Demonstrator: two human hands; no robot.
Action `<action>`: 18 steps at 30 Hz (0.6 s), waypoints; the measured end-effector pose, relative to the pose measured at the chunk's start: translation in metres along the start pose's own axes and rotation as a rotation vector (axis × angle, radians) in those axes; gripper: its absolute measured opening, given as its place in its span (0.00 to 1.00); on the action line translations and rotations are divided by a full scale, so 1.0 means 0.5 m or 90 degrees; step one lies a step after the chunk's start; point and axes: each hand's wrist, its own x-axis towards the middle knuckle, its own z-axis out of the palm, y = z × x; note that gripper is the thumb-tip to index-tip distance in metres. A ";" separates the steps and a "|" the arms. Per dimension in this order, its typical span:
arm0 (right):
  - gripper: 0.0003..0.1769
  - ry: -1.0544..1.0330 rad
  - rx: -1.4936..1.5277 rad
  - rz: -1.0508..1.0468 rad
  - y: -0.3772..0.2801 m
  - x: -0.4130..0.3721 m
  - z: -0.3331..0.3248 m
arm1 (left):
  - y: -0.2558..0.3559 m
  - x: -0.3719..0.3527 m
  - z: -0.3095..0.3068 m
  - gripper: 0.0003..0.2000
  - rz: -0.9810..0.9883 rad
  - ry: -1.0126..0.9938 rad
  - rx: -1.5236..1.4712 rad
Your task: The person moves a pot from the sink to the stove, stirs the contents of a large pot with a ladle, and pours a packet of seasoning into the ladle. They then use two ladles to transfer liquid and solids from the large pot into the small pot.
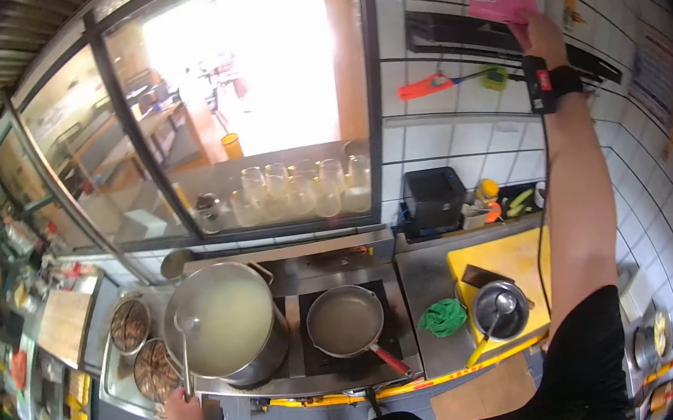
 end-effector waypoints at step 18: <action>0.25 0.136 0.229 0.344 -0.179 0.068 0.079 | 0.075 0.050 0.095 0.10 0.165 -0.087 0.361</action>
